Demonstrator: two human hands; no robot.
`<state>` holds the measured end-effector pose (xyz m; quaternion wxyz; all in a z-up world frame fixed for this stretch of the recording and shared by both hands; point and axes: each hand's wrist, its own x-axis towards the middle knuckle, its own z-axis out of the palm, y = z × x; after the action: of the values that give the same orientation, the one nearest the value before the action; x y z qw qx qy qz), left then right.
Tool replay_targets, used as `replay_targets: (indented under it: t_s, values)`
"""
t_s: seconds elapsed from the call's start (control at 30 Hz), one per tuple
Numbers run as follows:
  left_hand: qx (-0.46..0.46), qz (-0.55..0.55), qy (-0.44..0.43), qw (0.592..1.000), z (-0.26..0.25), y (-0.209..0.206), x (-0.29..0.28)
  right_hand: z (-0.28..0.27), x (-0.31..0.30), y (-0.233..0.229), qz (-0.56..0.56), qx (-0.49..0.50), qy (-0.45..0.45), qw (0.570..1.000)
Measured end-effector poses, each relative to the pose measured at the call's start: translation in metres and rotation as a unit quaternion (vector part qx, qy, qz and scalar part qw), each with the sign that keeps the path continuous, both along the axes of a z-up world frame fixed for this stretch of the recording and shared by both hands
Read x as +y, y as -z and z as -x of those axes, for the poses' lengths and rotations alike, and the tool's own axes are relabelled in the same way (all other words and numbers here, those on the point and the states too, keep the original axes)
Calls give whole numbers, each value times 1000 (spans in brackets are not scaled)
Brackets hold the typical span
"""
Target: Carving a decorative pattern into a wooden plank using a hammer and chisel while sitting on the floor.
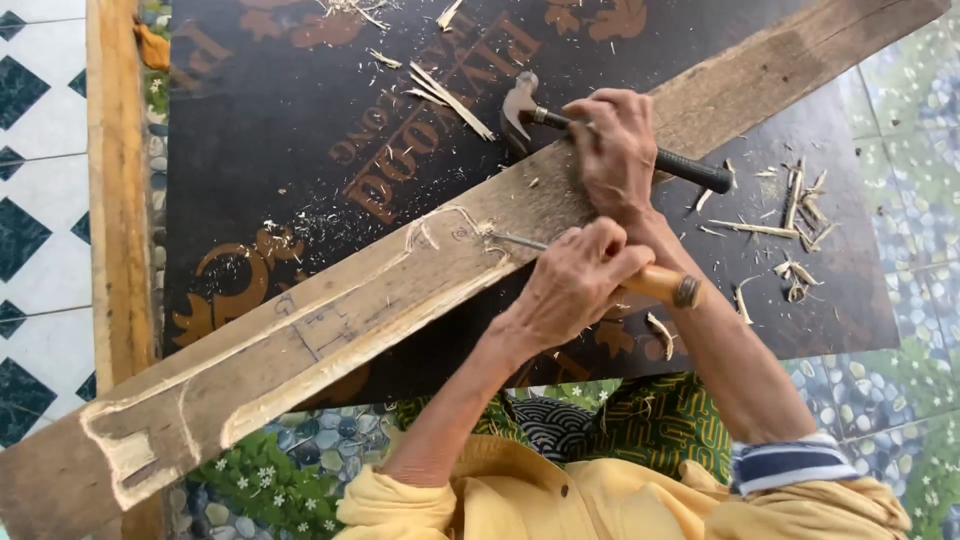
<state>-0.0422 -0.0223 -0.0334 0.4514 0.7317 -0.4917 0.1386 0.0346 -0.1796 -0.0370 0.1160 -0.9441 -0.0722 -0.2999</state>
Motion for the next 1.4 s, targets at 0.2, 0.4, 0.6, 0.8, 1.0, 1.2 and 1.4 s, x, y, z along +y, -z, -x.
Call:
replay_targets:
  t_s: [0.2, 0.4, 0.6, 0.8, 1.0, 1.2, 1.4]
  values:
    - [-66, 67, -77, 993, 16, 23, -2, 118, -25, -26, -210, 243, -73, 944]
    - [-64, 4, -7, 998, 40, 14, 16, 171, -20, -29, -683, 467, -177, 533]
    - [-45, -69, -12, 997, 4, -9, 58, 177, 3, -60, -607, 420, -149, 657]
    - [43, -13, -148, 988, -129, -21, 94, 169, 10, -98, -9, 307, -30, 951]
    - [-14, -80, -221, 972, -198, 70, 99, 159, 17, -90, 129, 259, -82, 954]
    - [15, -97, -197, 976, -199, 78, 100, 149, 30, -91, 161, 239, -79, 954]
    - [124, -92, -163, 974, -186, 71, 100, 149, 33, -86, 180, 259, -65, 947]
